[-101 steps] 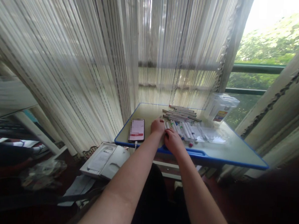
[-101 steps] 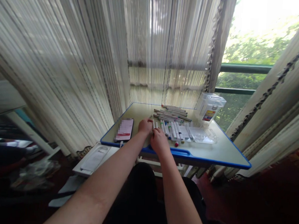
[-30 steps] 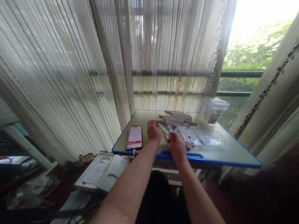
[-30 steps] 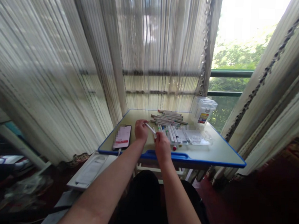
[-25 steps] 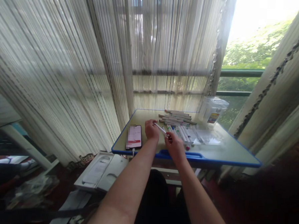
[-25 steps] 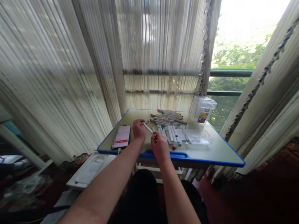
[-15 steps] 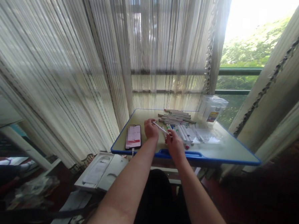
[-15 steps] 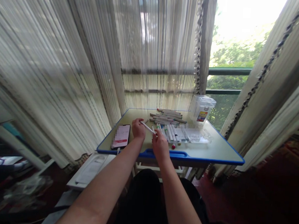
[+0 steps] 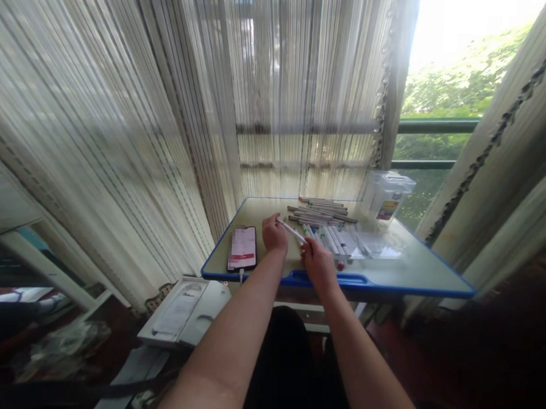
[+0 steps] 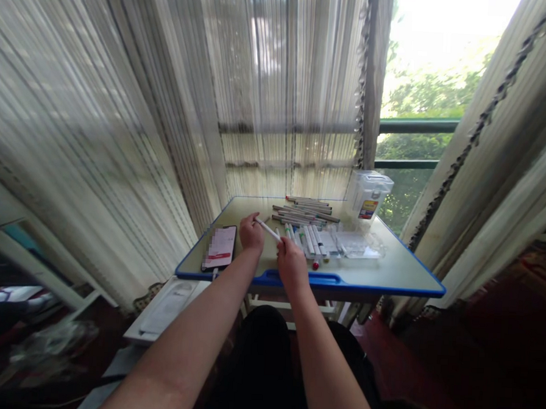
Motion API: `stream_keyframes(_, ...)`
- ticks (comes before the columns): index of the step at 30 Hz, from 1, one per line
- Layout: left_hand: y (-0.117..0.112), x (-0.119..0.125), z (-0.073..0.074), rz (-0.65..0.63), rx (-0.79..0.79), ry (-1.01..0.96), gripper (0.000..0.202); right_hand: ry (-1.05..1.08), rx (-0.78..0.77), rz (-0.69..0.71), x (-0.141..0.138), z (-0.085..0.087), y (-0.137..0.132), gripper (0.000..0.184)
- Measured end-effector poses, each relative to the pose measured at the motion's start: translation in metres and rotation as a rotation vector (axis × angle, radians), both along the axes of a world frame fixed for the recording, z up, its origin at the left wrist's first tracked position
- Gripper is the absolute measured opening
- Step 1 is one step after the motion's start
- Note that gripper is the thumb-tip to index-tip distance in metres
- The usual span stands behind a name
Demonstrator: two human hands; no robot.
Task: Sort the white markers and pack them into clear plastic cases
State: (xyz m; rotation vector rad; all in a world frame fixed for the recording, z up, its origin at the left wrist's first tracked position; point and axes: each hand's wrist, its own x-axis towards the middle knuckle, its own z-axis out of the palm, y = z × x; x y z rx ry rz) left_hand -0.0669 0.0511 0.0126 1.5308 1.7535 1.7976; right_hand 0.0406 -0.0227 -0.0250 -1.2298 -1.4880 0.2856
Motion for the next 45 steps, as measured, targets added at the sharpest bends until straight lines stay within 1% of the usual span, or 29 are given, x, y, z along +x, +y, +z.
stream_keyframes(5,0.002,-0.001,-0.002,0.001,0.012,-0.035,0.031,0.030,0.024,-0.010,0.001,0.002,-0.003,0.035)
stream_keyframes(11,0.003,-0.002,-0.003,0.004,0.047,-0.083,0.024,0.058,0.060,-0.040,0.002,0.003,-0.003,0.033)
stream_keyframes(19,0.005,-0.003,-0.006,-0.020,0.103,-0.160,0.018,0.072,0.016,-0.004,0.003,0.003,-0.003,0.034)
stream_keyframes(23,0.009,-0.004,-0.007,-0.014,0.083,-0.230,0.018,0.037,-0.016,-0.012,0.003,0.006,-0.005,0.033)
stream_keyframes(26,0.010,-0.004,-0.008,-0.010,0.056,-0.272,0.018,0.015,-0.008,-0.020,0.003,0.008,-0.006,0.034)
stream_keyframes(33,0.010,-0.006,-0.007,0.031,-0.006,-0.245,0.017,-0.001,0.001,-0.031,0.003,0.008,-0.007,0.035)
stream_keyframes(36,0.009,-0.006,-0.005,0.053,-0.020,-0.225,0.017,0.032,0.018,-0.040,0.002,0.008,-0.007,0.034)
stream_keyframes(39,0.009,-0.006,-0.004,0.055,-0.027,-0.221,0.017,0.064,0.046,-0.059,0.002,0.008,-0.007,0.034)
stream_keyframes(45,0.008,-0.006,-0.005,0.053,-0.040,-0.210,0.018,0.028,0.071,-0.066,0.003,0.007,-0.007,0.030)
